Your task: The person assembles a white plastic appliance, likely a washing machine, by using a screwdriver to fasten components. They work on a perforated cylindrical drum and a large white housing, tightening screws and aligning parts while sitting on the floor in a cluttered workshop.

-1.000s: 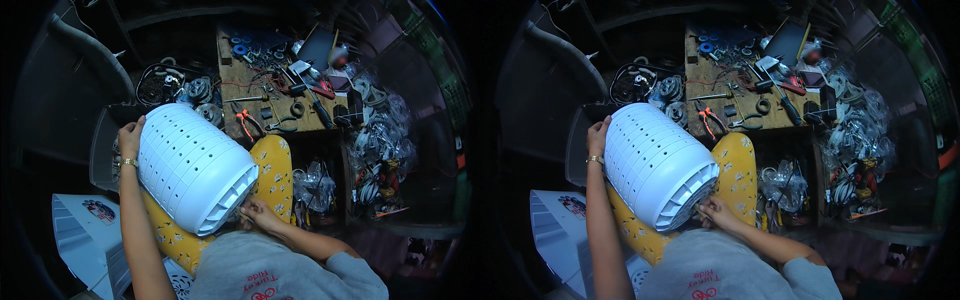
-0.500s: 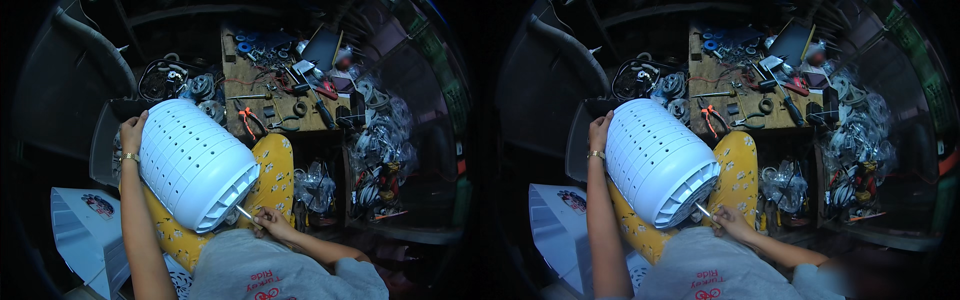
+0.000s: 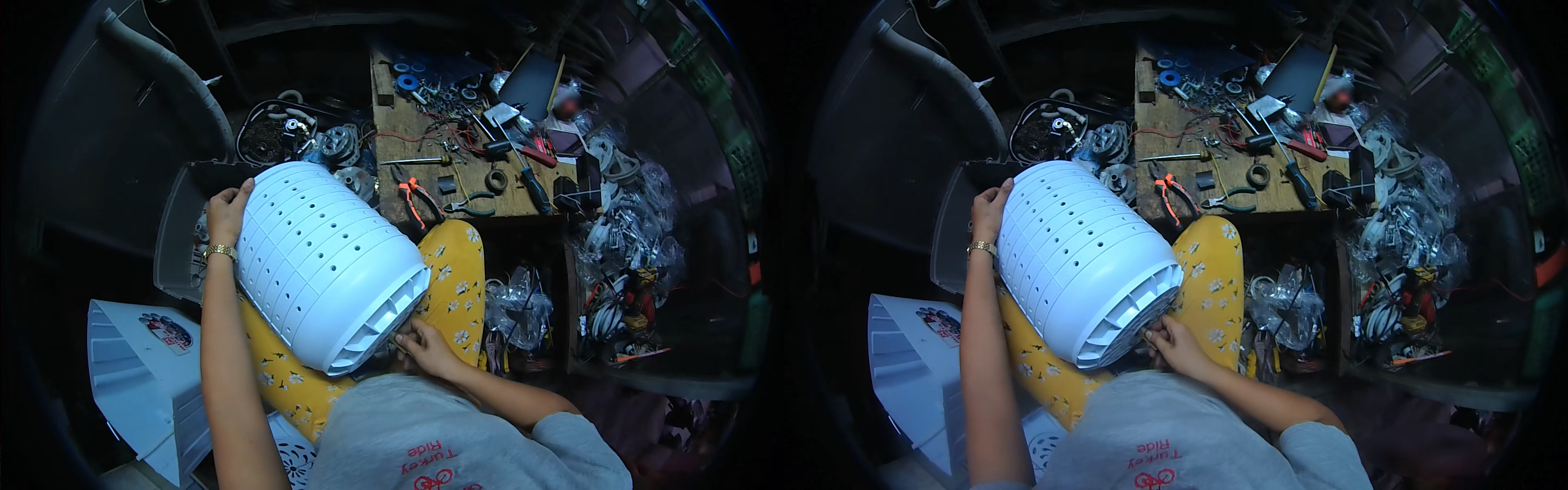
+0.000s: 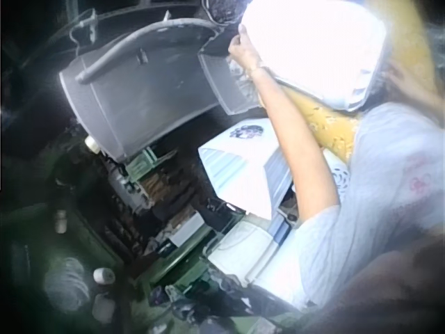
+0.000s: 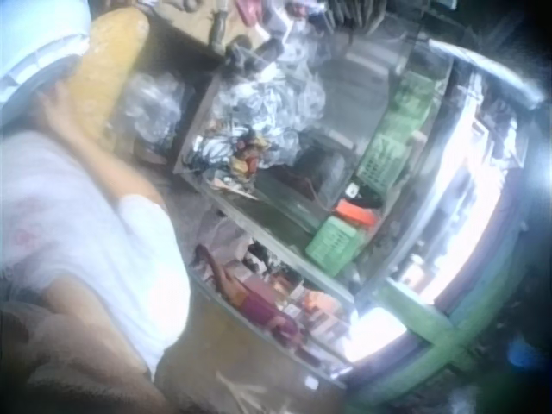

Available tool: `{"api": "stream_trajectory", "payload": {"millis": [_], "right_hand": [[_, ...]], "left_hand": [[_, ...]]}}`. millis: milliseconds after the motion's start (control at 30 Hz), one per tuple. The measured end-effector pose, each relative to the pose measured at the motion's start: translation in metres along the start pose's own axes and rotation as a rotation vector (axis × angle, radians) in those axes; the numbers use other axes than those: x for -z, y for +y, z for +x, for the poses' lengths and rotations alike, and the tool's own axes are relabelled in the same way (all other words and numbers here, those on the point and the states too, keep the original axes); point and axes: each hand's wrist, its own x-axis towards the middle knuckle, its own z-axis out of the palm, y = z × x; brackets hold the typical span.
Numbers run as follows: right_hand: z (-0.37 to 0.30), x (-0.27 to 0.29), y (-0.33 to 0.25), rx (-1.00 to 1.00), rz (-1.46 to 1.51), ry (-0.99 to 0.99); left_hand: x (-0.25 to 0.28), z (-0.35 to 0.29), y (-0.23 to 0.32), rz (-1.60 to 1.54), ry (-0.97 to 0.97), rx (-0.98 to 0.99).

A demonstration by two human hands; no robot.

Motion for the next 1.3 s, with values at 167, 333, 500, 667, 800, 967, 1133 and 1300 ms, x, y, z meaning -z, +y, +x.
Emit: {"api": "stream_trajectory", "payload": {"millis": [167,333,500,667,800,967,1133,1300], "right_hand": [[-0.008,0.008,-0.029,0.206,-0.579,-0.034],[0.003,0.017,-0.046,0.138,-0.613,-0.112],[0.01,0.026,-0.066,0.149,-0.691,-0.161],[0.017,0.023,-0.036,0.202,-0.67,-0.138],[-0.025,0.03,-0.051,0.075,-0.825,-0.121],[-0.004,0.019,-0.039,0.0,-0.766,-0.173],[0.006,0.012,-0.029,0.08,-0.72,-0.117],[-0.016,0.02,-0.04,-0.034,-0.742,-0.164]], "left_hand": [[-0.001,0.001,0.002,0.077,0.001,0.062],[0.001,0.018,0.017,0.204,-0.13,0.133],[0.001,0.045,0.062,0.434,-0.255,0.13],[-0.016,0.035,0.081,0.509,-0.244,0.149],[-0.017,0.044,0.06,0.507,-0.258,0.168],[-0.021,0.034,0.072,0.513,-0.237,0.123],[-0.023,0.036,0.066,0.518,-0.228,0.138],[-0.024,0.041,0.064,0.48,-0.268,0.131]]}}
